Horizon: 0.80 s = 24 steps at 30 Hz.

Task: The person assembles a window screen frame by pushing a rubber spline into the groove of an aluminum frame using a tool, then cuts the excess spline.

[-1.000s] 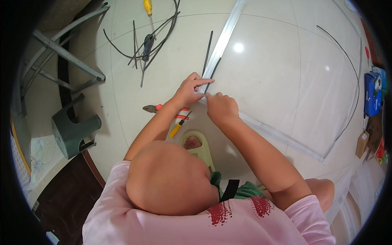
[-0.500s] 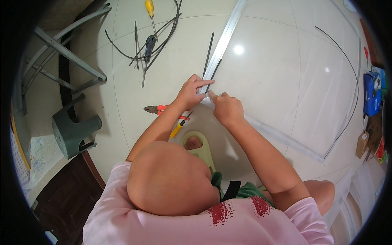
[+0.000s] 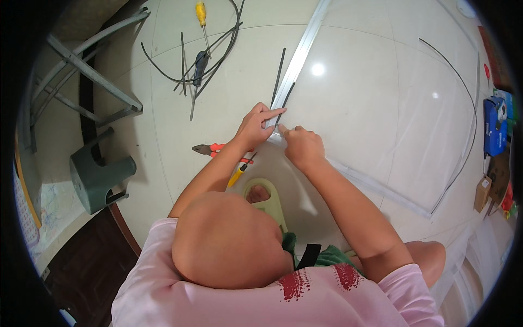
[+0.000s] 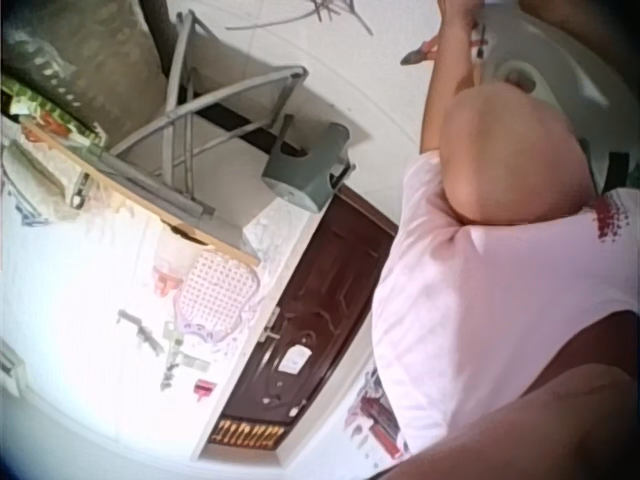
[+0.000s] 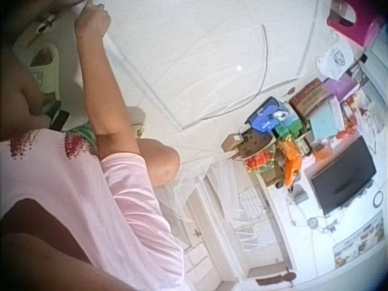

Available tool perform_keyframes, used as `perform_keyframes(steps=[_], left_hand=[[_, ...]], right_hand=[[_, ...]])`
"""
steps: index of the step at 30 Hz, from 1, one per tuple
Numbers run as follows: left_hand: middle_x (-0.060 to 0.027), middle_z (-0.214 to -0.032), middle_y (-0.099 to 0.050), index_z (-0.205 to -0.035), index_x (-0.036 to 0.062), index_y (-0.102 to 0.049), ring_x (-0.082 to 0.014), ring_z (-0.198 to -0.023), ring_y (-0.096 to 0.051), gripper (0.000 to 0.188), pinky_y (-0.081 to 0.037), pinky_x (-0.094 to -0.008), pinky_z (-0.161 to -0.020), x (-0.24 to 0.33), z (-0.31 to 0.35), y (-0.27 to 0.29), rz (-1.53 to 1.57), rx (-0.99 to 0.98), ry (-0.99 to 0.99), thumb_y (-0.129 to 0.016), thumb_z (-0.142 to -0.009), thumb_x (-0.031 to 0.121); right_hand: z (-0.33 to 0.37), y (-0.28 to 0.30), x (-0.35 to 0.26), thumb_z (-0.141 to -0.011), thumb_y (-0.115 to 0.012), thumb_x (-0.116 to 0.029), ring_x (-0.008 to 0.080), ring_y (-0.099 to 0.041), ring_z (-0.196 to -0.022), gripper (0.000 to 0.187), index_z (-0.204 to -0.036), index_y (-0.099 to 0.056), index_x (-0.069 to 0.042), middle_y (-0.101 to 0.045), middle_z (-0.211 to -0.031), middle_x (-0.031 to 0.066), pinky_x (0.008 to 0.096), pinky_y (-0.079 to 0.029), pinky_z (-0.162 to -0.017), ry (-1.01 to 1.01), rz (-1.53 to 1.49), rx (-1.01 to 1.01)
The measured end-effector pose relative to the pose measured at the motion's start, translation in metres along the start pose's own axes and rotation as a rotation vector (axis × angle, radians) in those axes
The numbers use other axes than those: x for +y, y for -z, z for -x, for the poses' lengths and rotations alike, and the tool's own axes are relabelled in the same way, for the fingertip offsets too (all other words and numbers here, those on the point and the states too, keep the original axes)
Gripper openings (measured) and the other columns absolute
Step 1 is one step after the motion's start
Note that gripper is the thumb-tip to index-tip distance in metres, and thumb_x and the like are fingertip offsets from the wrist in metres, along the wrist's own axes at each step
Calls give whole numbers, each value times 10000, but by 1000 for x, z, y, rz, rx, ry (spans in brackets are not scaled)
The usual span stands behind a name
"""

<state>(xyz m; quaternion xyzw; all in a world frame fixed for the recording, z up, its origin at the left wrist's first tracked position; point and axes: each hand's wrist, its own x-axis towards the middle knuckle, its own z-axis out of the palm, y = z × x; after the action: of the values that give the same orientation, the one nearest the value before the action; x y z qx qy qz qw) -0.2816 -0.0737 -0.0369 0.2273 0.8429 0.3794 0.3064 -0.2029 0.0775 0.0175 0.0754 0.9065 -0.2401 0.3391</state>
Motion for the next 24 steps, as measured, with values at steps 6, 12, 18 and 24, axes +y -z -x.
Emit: perform_keyframes(steps=[6,12,18,24], left_hand=[[-16,-832,-412,-1218,240,-655,-137,-676,-430,559,-420,-249,-648,-4,-3,-1,16,4,-26,-619,-706,18],[-12,-828,-407,-1219,239,-655,-130,-677,-424,554,-413,-238,-647,-4,0,0,17,-1,10,-624,-705,36],[-11,-817,-402,-1229,240,-648,-126,-681,-422,575,-412,-239,-648,-3,-3,0,55,-7,-11,-633,-696,24],[-29,-835,-424,-1237,253,-640,-163,-704,-451,576,-433,-273,-679,-1,-1,4,23,-25,27,-610,-712,17]], right_hand=[[2,-4,9,-822,-531,-74,310,-669,-879,539,-1336,-529,-238,-636,-1028,153,395,-536,-786,6,-47,43],[0,-6,7,-774,-521,-13,322,-664,-766,548,-1269,-602,-234,-647,-924,146,402,-542,-723,49,-37,170],[-5,-2,3,-820,-538,-68,308,-665,-904,543,-1343,-518,-215,-634,-1034,157,393,-534,-792,-19,-6,46],[0,0,11,-804,-567,-73,310,-666,-898,549,-1334,-524,-209,-635,-1023,159,402,-536,-789,-2,-58,31]])
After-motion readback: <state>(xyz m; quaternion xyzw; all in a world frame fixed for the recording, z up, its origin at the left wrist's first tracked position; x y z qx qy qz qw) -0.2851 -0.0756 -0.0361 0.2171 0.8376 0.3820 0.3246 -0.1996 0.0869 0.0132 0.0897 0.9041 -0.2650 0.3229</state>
